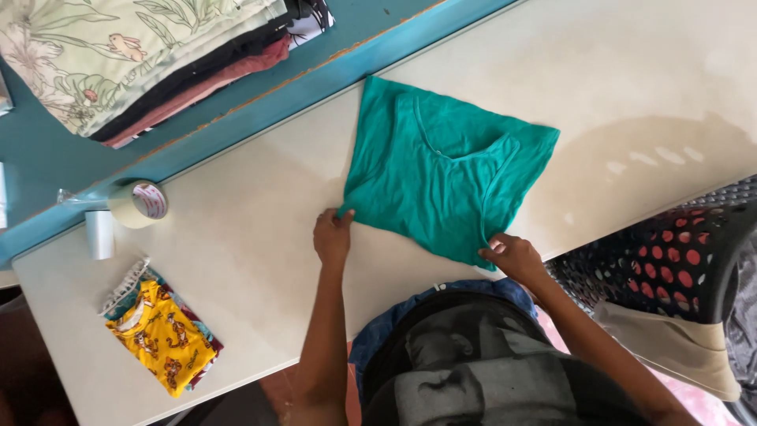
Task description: Folding various items of clothing, including a tank top and a jersey, on a laundry folding table.
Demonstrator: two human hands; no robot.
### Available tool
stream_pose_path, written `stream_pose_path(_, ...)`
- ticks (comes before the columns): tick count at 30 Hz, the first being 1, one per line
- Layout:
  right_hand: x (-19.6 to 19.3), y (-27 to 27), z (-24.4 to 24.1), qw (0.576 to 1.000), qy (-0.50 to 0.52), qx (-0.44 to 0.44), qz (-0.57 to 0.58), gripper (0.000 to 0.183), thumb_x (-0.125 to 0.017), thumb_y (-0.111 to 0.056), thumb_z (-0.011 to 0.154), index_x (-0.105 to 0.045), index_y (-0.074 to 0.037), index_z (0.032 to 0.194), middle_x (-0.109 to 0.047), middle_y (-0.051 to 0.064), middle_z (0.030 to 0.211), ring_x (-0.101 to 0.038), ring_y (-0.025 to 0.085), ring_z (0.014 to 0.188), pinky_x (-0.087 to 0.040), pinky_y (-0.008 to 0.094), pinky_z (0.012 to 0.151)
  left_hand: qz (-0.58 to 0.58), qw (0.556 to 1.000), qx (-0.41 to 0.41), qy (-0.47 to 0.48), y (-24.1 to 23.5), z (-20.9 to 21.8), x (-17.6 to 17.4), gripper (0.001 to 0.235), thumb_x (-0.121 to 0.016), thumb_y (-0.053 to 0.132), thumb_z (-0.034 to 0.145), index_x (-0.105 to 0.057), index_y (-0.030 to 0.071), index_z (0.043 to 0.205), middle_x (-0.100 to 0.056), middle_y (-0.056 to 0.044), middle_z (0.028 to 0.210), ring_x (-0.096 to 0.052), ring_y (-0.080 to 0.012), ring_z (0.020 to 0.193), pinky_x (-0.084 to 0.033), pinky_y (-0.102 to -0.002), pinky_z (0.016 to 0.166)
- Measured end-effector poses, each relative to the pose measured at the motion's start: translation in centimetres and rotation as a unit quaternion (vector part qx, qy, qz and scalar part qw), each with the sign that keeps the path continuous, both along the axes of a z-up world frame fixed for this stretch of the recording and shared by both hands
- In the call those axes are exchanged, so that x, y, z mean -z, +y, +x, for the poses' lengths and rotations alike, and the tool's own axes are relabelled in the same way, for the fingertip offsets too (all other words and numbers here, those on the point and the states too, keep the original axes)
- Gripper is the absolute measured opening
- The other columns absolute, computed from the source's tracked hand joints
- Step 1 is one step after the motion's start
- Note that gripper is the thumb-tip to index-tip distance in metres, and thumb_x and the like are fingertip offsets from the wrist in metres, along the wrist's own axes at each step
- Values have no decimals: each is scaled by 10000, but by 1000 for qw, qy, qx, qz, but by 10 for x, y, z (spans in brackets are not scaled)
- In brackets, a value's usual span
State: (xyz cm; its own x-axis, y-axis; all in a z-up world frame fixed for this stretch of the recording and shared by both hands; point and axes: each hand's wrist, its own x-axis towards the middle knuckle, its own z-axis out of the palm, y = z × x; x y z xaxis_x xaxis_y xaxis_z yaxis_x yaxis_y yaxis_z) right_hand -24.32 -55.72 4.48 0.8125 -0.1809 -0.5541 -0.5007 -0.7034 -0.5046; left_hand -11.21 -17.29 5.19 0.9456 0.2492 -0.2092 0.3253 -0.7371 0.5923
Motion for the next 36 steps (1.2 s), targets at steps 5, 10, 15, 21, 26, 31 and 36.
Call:
stream_pose_path(5, 36, 32, -6, 993, -2, -97, 68, 495, -783, -490, 871, -710, -11, 972, -745, 197, 884, -738, 337, 835, -579, 435, 761, -5, 995, -31, -94, 48, 51, 53, 191, -733, 235, 922, -690, 90, 1039, -700, -139, 938, -667, -339, 894, -519, -445, 803)
stream_pose_path(10, -14, 53, 26, 952, -44, -217, 214, 358, -782, -359, 868, -715, -104, 1109, -765, 121, 1007, -738, 272, 921, -569, 390, 783, 36, 968, -34, -247, 31, 48, -20, 333, -682, 139, 896, -639, 41, 1211, -642, -210, 1141, -606, -383, 1074, -489, -456, 924)
stream_pose_path(15, 8, -25, 41, 932, -343, -80, -81, 451, -609, 3, 865, -714, -192, 1259, -711, 124, 1250, -701, 309, 943, -564, 407, 763, 41, 936, 255, -237, -10, -58, -12, 566, -783, 276, 871, -597, -12, 1321, -581, -268, 1369, -531, -444, 1261, -392, -556, 1092)
stream_pose_path(21, -46, -50, 61, 870, -409, -144, -236, 324, -729, -96, 882, -757, -201, 1187, -644, 78, 1007, -662, 301, 870, -561, 411, 761, -7, 877, 413, -244, -38, -124, -19, 569, -832, 273, 754, -670, 98, 1270, -569, -207, 1423, -499, -422, 1321, -371, -568, 1089)
stream_pose_path(26, -35, -63, 46, 880, -389, -166, -218, 131, -763, -147, 930, -741, -166, 1057, -650, 46, 971, -681, 265, 884, -563, 403, 753, 3, 901, 377, -213, -36, -126, 5, 321, -768, 147, 804, -708, 133, 1120, -582, -120, 1431, -505, -356, 1369, -405, -526, 1141)
stream_pose_path(31, -54, -59, 36, 880, -395, -183, -188, 188, -745, -148, 883, -732, -151, 1071, -669, 46, 1030, -694, 258, 937, -565, 389, 737, -27, 912, 379, -156, -23, -135, -12, 189, -733, 105, 828, -683, 105, 1010, -584, -100, 1452, -499, -329, 1411, -414, -492, 1149)
stream_pose_path(36, -43, -65, 42, 859, -410, -209, -226, 97, -770, -166, 927, -769, -142, 1022, -665, 40, 931, -685, 246, 836, -562, 392, 715, -45, 907, 378, -178, -23, -136, -18, 171, -724, 99, 841, -670, 93, 1004, -576, -131, 1466, -490, -356, 1410, -399, -501, 1148)
